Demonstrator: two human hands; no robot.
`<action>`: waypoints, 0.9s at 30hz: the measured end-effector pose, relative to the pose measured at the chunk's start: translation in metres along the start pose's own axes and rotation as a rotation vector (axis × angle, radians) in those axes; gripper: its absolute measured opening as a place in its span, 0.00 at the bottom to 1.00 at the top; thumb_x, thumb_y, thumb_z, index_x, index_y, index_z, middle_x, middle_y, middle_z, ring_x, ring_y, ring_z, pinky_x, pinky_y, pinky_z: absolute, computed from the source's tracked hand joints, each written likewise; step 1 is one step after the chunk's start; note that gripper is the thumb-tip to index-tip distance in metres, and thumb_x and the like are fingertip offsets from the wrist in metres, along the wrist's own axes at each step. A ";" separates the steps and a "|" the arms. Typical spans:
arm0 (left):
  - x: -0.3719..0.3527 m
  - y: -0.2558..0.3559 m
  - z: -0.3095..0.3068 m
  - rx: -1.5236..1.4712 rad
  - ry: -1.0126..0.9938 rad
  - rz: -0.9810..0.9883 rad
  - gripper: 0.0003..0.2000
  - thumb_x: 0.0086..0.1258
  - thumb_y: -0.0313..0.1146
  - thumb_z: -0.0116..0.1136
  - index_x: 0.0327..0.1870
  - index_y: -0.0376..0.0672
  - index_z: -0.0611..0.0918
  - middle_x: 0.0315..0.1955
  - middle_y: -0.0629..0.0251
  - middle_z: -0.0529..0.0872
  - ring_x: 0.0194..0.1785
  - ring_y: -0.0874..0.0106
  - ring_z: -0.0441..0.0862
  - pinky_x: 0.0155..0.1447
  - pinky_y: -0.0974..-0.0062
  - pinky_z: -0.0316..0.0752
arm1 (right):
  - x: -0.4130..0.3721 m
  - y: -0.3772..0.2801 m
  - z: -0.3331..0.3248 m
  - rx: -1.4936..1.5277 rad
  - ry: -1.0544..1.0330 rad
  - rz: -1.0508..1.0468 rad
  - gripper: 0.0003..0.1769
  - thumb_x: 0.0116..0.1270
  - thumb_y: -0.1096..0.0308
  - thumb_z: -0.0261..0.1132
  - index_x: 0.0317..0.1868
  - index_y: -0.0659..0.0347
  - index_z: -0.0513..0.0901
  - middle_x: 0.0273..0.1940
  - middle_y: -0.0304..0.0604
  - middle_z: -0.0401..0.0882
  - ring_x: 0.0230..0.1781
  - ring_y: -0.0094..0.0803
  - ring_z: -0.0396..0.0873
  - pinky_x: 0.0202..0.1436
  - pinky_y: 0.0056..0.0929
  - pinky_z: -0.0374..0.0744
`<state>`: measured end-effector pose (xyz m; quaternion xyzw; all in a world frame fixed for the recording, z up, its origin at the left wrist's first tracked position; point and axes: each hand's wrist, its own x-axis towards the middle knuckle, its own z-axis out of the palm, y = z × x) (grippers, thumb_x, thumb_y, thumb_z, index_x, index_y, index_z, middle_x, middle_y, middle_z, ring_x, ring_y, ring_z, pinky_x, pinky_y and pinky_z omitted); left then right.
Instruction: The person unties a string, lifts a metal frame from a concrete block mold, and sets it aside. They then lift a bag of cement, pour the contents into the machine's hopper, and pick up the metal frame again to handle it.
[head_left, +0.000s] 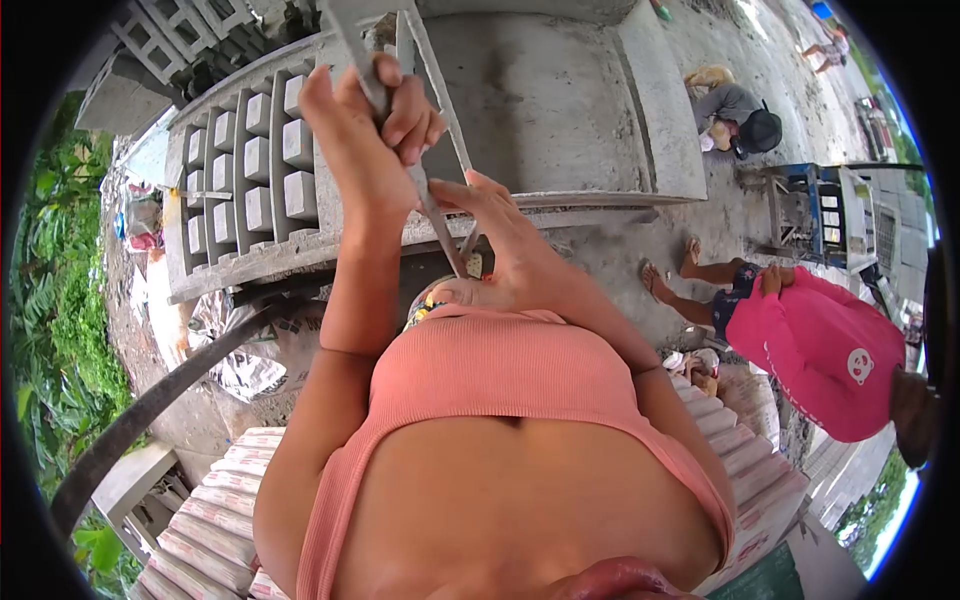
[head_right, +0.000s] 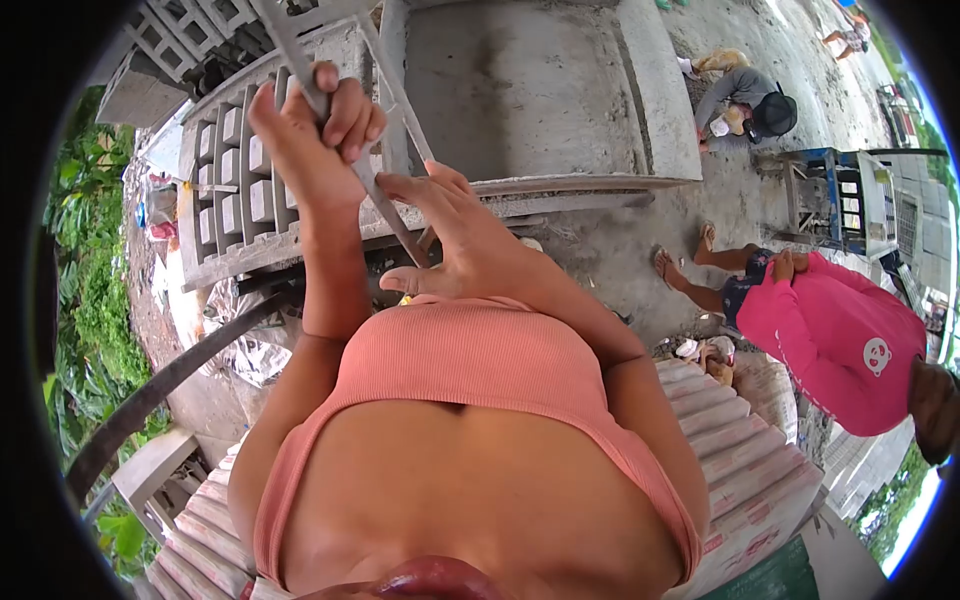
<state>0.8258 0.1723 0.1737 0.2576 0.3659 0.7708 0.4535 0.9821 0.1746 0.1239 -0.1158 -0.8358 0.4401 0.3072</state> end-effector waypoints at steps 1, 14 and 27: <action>0.004 -0.004 0.002 -0.026 -0.007 -0.027 0.24 0.64 0.57 0.30 0.28 0.44 0.69 0.09 0.77 0.55 0.12 0.80 0.50 0.26 0.79 0.55 | -0.003 0.005 0.002 0.094 0.031 0.021 0.40 0.48 0.52 0.71 0.58 0.64 0.67 0.42 0.50 0.77 0.47 0.44 0.75 0.68 0.51 0.52; 0.028 -0.097 0.058 -0.298 0.034 -0.340 0.17 0.65 0.49 0.31 0.26 0.46 0.67 0.12 0.76 0.56 0.16 0.79 0.52 0.29 0.78 0.57 | -0.073 0.027 -0.051 -0.233 0.194 0.142 0.26 0.51 0.48 0.70 0.21 0.61 0.68 0.18 0.41 0.62 0.17 0.38 0.63 0.31 0.34 0.66; 0.018 -0.171 0.112 0.147 -0.208 -0.295 0.25 0.71 0.51 0.25 0.50 0.37 0.65 0.29 0.61 0.77 0.33 0.71 0.72 0.42 0.74 0.68 | -0.113 0.048 -0.073 0.270 0.857 0.228 0.23 0.68 0.60 0.47 0.16 0.60 0.58 0.15 0.34 0.56 0.15 0.22 0.51 0.21 0.26 0.53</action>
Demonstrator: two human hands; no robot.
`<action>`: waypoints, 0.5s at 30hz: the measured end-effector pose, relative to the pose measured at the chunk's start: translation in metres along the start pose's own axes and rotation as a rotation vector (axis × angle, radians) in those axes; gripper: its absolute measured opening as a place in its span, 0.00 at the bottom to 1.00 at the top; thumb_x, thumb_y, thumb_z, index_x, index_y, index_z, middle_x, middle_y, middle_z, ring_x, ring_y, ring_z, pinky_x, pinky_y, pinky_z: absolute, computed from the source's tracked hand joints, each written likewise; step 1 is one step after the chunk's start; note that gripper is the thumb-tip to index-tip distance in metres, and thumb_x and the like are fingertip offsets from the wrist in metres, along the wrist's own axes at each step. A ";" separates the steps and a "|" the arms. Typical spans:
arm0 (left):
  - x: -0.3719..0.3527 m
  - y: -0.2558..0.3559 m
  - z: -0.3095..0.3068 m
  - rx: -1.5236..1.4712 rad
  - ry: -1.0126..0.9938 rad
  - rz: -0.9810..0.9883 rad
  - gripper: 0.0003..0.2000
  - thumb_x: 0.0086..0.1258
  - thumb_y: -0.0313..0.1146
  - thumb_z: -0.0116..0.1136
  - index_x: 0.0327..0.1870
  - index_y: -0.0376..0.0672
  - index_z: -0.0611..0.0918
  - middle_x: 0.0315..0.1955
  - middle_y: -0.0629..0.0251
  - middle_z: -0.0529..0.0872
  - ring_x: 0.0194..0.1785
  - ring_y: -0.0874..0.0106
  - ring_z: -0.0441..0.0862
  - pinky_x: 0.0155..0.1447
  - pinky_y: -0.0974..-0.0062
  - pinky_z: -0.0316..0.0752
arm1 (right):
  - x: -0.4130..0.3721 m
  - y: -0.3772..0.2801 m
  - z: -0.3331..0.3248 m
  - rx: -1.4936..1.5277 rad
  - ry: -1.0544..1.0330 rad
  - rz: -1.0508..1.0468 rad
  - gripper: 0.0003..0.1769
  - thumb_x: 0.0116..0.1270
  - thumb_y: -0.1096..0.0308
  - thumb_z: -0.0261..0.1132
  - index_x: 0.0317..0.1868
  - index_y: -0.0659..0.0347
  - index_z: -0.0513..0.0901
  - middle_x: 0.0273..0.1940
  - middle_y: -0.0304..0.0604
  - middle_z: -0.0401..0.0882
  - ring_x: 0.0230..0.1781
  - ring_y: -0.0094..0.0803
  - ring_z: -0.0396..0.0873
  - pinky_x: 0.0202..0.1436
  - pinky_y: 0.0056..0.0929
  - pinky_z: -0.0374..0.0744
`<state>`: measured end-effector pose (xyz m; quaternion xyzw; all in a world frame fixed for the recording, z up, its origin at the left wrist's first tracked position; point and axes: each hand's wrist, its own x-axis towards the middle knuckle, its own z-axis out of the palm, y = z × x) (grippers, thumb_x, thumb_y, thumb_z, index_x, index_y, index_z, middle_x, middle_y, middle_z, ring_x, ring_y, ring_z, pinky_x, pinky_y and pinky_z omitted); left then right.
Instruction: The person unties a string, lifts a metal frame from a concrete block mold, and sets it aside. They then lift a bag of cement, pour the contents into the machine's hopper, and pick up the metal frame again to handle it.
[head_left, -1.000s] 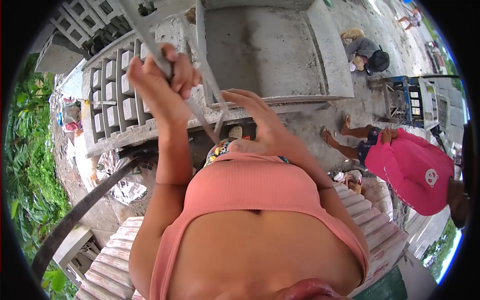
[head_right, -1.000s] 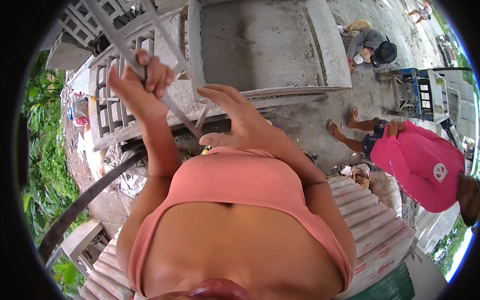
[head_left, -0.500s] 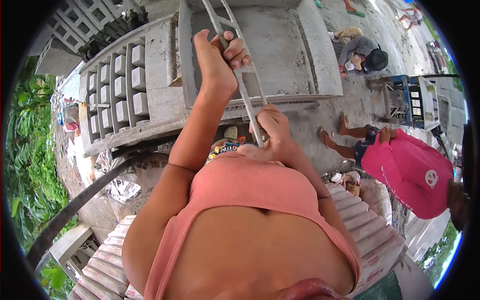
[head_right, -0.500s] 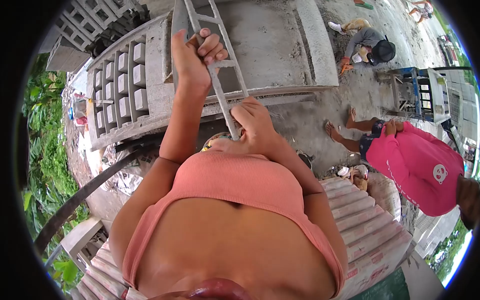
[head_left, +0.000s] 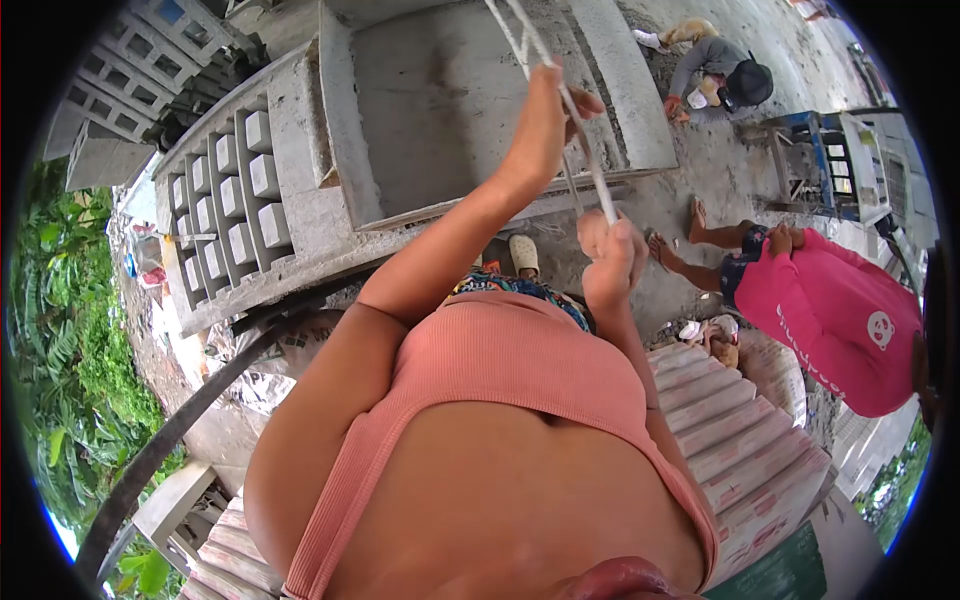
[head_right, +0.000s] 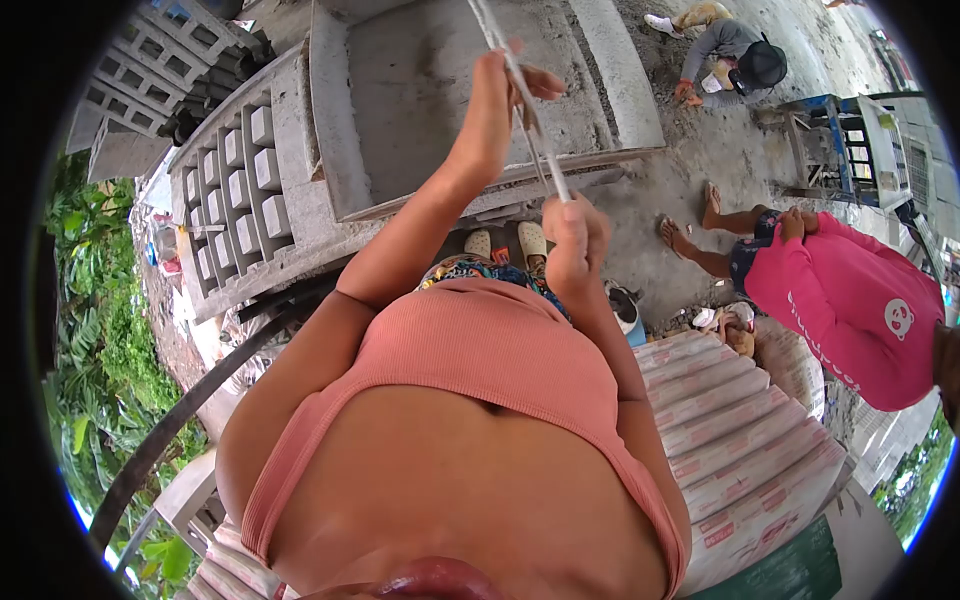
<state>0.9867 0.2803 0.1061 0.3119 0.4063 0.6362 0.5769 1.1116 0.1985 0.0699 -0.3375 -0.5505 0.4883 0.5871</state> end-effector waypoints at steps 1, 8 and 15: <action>-0.001 -0.005 0.003 0.110 -0.088 -0.046 0.24 0.72 0.50 0.25 0.50 0.37 0.67 0.33 0.59 0.80 0.36 0.71 0.72 0.43 0.73 0.68 | 0.000 -0.002 -0.005 -0.004 0.007 0.001 0.23 0.68 0.60 0.47 0.16 0.60 0.58 0.15 0.34 0.56 0.15 0.22 0.51 0.21 0.26 0.53; -0.021 -0.042 0.017 0.700 -0.480 0.218 0.21 0.69 0.42 0.34 0.45 0.30 0.69 0.42 0.41 0.75 0.48 0.51 0.72 0.53 0.62 0.65 | -0.008 -0.016 -0.040 -0.014 0.272 0.174 0.22 0.66 0.61 0.47 0.15 0.56 0.53 0.14 0.32 0.49 0.14 0.22 0.48 0.20 0.26 0.51; -0.035 -0.037 0.026 0.696 -0.546 0.205 0.25 0.65 0.49 0.40 0.47 0.30 0.69 0.40 0.43 0.75 0.47 0.51 0.73 0.54 0.59 0.61 | -0.035 -0.022 -0.060 -0.761 0.324 -0.087 0.18 0.64 0.63 0.47 0.16 0.58 0.62 0.14 0.36 0.59 0.14 0.25 0.56 0.21 0.24 0.59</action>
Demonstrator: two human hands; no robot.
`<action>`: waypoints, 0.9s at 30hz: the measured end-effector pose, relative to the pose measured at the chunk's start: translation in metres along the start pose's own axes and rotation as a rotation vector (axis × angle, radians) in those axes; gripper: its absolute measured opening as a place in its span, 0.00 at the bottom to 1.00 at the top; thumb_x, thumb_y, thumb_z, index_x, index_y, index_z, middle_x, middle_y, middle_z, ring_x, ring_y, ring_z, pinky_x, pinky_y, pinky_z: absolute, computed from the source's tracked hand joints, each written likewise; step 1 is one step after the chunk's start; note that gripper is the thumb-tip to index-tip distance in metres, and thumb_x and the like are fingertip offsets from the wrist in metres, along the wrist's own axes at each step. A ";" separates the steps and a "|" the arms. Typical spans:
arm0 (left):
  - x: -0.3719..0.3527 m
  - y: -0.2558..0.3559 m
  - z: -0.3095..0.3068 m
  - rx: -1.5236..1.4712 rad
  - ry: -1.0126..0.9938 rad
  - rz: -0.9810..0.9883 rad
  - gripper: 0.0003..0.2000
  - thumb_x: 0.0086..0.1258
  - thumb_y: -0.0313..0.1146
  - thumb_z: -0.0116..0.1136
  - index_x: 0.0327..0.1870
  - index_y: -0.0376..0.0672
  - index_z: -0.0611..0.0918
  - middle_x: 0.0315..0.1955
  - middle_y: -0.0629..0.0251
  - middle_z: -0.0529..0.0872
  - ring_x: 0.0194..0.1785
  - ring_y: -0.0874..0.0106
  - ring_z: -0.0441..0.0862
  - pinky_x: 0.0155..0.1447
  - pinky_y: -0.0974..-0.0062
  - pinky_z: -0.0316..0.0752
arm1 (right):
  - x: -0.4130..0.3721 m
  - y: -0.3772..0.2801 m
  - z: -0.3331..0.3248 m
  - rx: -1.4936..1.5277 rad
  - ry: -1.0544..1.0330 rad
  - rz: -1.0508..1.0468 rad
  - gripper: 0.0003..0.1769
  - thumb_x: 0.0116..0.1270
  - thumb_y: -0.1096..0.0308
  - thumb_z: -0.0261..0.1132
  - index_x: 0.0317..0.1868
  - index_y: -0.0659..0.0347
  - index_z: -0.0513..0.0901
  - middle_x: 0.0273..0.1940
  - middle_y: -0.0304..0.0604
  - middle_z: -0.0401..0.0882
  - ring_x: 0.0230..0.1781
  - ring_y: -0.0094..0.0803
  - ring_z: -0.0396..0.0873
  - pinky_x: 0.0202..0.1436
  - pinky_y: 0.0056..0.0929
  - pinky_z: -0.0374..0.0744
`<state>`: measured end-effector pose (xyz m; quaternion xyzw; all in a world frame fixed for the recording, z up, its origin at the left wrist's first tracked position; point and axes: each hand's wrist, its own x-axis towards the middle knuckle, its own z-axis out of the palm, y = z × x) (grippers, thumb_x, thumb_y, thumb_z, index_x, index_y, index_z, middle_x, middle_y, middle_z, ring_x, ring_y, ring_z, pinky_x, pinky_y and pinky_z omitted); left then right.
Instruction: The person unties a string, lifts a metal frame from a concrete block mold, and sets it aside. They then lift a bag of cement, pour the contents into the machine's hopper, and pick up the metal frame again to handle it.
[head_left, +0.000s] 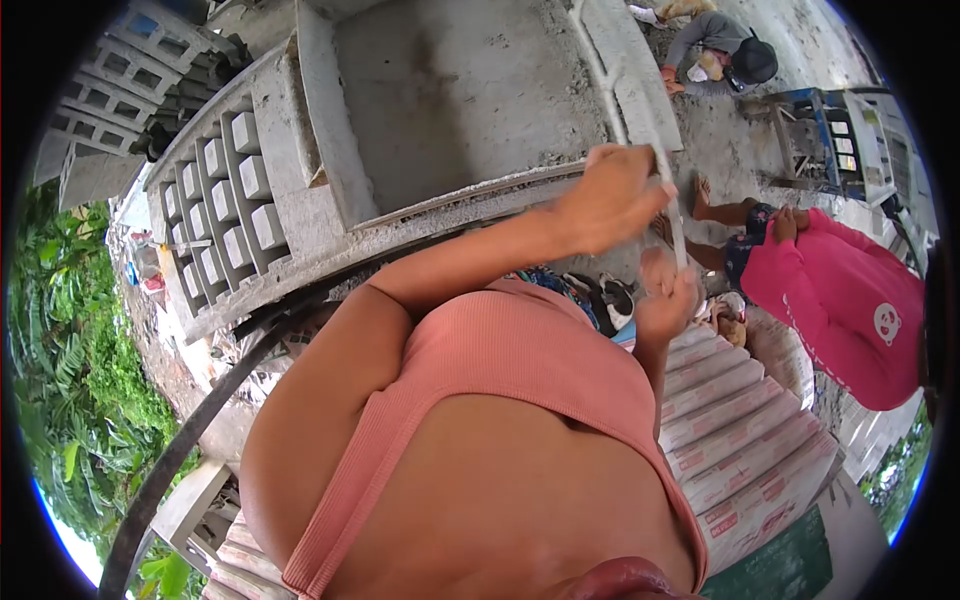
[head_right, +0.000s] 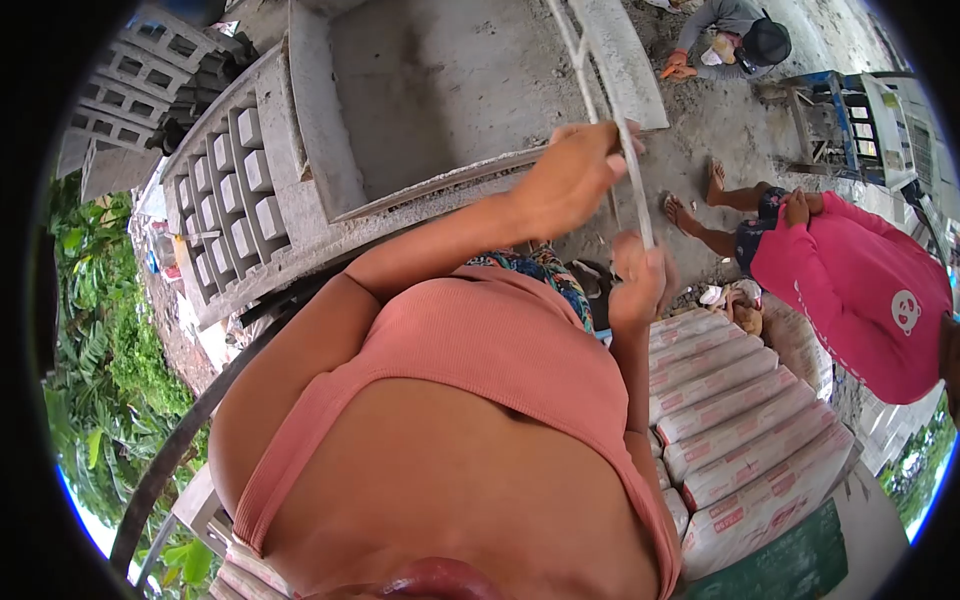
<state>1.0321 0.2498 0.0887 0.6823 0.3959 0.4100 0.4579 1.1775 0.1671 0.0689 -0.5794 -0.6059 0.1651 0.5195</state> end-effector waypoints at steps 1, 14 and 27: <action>-0.001 0.006 -0.001 0.134 -0.037 0.151 0.32 0.66 0.55 0.37 0.56 0.31 0.67 0.44 0.48 0.75 0.50 0.57 0.72 0.58 0.64 0.58 | -0.004 0.001 -0.007 0.097 0.011 0.000 0.18 0.64 0.62 0.47 0.17 0.60 0.63 0.15 0.39 0.63 0.16 0.28 0.61 0.23 0.24 0.62; -0.016 0.012 0.019 -0.198 -0.219 -0.087 0.26 0.62 0.45 0.46 0.54 0.31 0.67 0.45 0.42 0.74 0.48 0.48 0.72 0.53 0.57 0.63 | -0.019 -0.029 -0.044 0.170 -0.171 0.278 0.23 0.63 0.55 0.46 0.14 0.62 0.62 0.13 0.41 0.60 0.18 0.31 0.63 0.26 0.31 0.67; -0.038 -0.011 0.029 -0.037 -0.159 0.072 0.34 0.58 0.57 0.47 0.52 0.30 0.67 0.39 0.47 0.75 0.44 0.52 0.74 0.53 0.63 0.61 | -0.037 -0.040 -0.026 0.301 -0.088 0.314 0.18 0.65 0.58 0.41 0.19 0.57 0.56 0.14 0.37 0.52 0.18 0.29 0.57 0.27 0.28 0.63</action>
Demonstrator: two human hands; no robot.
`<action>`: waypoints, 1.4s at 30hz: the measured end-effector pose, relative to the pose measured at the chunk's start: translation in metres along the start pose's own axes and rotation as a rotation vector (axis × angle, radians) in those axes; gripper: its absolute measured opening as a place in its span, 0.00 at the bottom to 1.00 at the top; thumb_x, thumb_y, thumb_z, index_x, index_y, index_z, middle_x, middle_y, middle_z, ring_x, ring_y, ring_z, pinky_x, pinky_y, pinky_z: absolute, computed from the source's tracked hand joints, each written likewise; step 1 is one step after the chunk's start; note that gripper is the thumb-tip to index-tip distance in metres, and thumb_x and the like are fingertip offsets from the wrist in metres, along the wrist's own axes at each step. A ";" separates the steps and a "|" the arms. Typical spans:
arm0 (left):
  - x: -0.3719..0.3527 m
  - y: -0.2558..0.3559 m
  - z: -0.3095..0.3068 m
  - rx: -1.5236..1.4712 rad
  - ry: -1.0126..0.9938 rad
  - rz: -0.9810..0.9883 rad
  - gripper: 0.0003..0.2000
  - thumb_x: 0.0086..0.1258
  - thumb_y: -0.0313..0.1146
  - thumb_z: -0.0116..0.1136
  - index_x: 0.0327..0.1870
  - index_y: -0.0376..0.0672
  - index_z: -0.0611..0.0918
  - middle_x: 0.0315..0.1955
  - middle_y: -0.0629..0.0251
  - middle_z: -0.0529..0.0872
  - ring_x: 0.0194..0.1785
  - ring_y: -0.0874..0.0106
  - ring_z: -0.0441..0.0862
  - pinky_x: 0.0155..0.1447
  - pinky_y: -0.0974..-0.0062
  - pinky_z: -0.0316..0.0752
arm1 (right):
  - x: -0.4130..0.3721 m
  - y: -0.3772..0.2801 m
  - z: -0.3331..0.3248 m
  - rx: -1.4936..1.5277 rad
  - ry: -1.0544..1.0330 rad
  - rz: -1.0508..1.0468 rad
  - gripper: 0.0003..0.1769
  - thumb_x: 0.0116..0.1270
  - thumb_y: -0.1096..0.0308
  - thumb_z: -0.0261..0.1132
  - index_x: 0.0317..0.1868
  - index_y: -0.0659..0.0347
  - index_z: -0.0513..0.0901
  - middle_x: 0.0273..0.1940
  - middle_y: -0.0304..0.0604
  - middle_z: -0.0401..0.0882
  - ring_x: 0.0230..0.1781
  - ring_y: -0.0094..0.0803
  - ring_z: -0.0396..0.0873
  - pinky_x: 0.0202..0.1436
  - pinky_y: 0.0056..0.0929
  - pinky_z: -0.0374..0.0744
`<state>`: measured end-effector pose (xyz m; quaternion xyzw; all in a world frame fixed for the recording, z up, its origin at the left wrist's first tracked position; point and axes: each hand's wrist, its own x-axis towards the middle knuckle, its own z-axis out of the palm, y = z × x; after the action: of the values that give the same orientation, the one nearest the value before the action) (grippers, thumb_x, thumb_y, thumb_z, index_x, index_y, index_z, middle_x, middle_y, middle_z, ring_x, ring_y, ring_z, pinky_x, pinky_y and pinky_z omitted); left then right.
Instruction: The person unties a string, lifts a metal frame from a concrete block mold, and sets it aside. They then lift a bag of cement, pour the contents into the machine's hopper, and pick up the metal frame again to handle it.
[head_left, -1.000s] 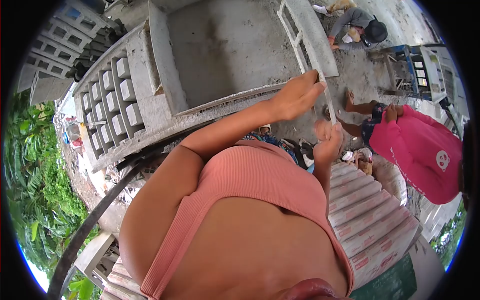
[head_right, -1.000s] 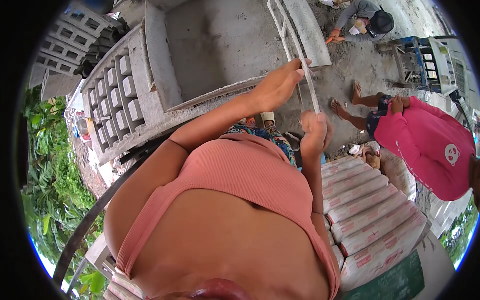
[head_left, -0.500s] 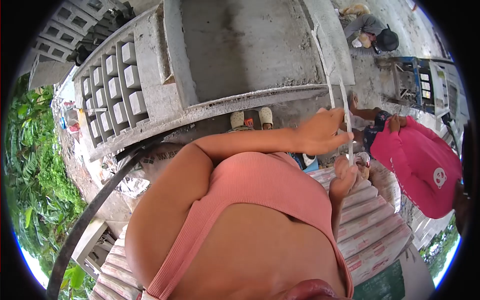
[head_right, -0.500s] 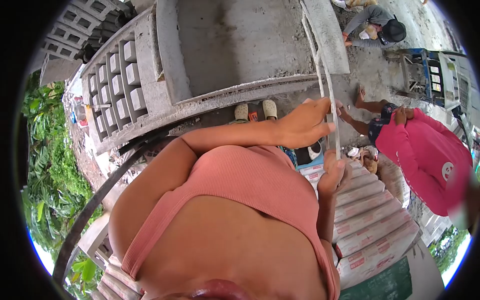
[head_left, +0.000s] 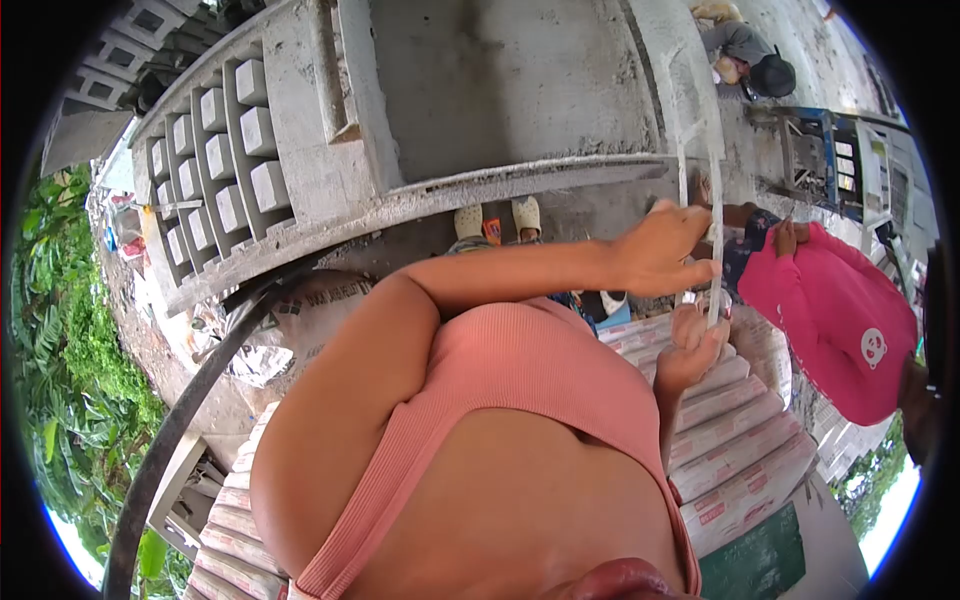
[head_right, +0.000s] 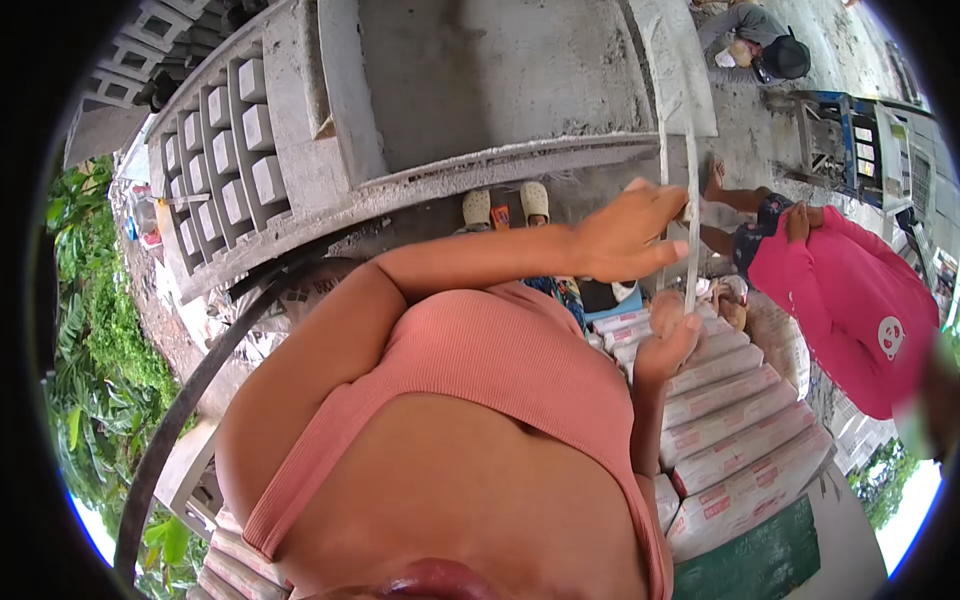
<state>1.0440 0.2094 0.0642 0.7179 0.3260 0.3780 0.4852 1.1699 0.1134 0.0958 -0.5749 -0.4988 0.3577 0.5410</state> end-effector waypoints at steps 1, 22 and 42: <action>-0.001 0.006 0.001 -0.013 -0.001 -0.004 0.34 0.58 0.57 0.47 0.52 0.30 0.67 0.39 0.47 0.75 0.44 0.52 0.74 0.53 0.63 0.61 | -0.002 -0.002 0.002 0.018 0.000 -0.009 0.19 0.65 0.58 0.42 0.19 0.57 0.56 0.14 0.37 0.51 0.18 0.28 0.56 0.26 0.29 0.62; -0.031 0.059 -0.013 -0.200 0.422 0.642 0.33 0.48 0.51 0.57 0.48 0.30 0.70 0.36 0.51 0.74 0.43 0.54 0.71 0.53 0.62 0.59 | -0.019 0.019 0.034 0.361 0.538 -0.837 0.23 0.65 0.55 0.46 0.15 0.60 0.66 0.13 0.40 0.63 0.12 0.25 0.61 0.12 0.24 0.62; -0.048 0.011 0.018 -0.241 0.268 0.307 0.36 0.48 0.47 0.59 0.54 0.30 0.64 0.43 0.47 0.71 0.50 0.49 0.68 0.61 0.57 0.57 | -0.030 -0.057 -0.014 0.089 -0.114 0.163 0.23 0.68 0.57 0.43 0.15 0.55 0.56 0.11 0.35 0.51 0.11 0.25 0.48 0.27 0.32 0.64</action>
<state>1.0364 0.1573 0.0591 0.6395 0.2271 0.5753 0.4567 1.1657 0.0760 0.1502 -0.5676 -0.4640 0.4547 0.5057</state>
